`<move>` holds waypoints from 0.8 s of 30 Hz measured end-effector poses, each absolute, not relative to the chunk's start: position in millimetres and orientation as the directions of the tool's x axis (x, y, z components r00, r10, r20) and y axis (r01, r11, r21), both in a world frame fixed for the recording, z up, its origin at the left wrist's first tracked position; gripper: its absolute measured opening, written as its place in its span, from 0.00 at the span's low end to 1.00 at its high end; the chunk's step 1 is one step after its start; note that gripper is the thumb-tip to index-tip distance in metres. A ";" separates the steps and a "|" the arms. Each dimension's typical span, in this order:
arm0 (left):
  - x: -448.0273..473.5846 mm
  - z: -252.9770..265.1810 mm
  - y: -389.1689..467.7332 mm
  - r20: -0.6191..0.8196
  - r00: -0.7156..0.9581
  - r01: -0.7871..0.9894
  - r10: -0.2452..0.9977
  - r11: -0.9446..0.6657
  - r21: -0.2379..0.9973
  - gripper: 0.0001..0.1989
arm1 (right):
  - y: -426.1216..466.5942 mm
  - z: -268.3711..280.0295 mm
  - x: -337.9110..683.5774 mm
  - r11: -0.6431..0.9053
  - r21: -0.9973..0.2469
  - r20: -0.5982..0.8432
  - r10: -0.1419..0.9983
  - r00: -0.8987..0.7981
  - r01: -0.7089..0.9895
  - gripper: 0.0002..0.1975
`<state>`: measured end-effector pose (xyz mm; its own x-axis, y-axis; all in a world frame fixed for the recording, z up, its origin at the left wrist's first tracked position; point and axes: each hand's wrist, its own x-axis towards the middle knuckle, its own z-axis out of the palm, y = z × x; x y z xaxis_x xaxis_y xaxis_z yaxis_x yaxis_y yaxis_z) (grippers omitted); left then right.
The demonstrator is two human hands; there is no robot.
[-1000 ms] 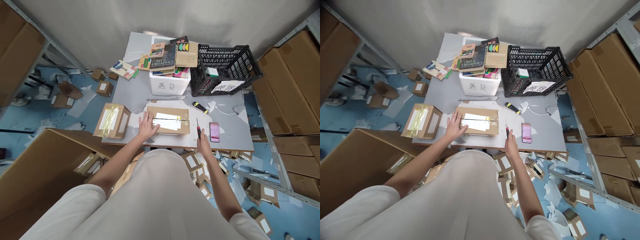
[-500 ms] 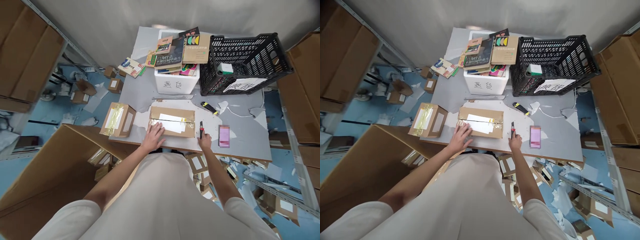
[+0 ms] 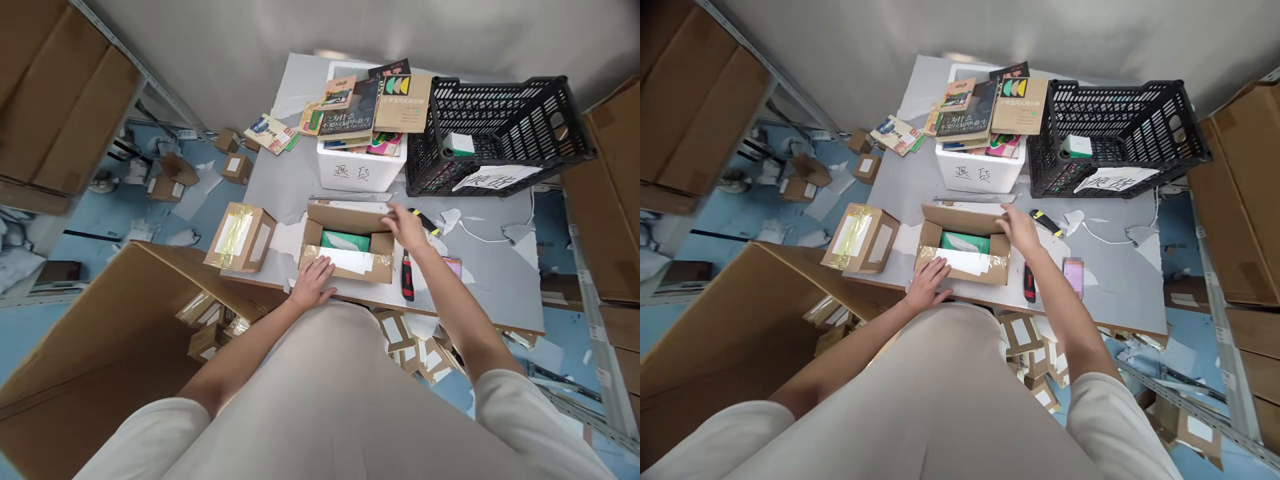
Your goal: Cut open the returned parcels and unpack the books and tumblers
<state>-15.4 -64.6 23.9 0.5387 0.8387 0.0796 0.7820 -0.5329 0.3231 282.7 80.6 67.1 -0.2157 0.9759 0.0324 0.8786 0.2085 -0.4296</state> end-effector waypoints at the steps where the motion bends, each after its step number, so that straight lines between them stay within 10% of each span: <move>1: -15.2 26.2 -64.1 0.071 0.536 0.782 0.841 -0.526 0.335 0.31 | 92.1 61.0 285.0 0.135 -0.459 0.057 0.991 -0.123 0.878 0.26; 6: -23.6 50.8 -18.0 0.043 0.473 0.804 0.880 -0.451 0.387 0.33 | 111.6 44.2 280.2 -0.048 -0.379 -0.080 0.997 0.019 0.924 0.22; 10: -39.9 64.6 51.8 0.017 0.424 0.847 0.905 -0.403 0.347 0.37 | 72.7 68.5 271.8 0.184 -0.187 0.123 0.979 -0.163 0.965 0.24; 18: -55.6 56.7 101.7 -0.291 0.470 0.808 0.833 -0.274 0.522 0.37 | -42.3 95.1 248.9 0.484 -0.079 -0.034 0.872 -0.488 0.871 0.17; 24: -37.7 71.3 89.5 -0.444 0.388 0.915 0.807 -0.279 0.291 0.55 | -118.7 71.3 241.4 0.498 -0.078 -0.006 0.866 -0.499 0.864 0.14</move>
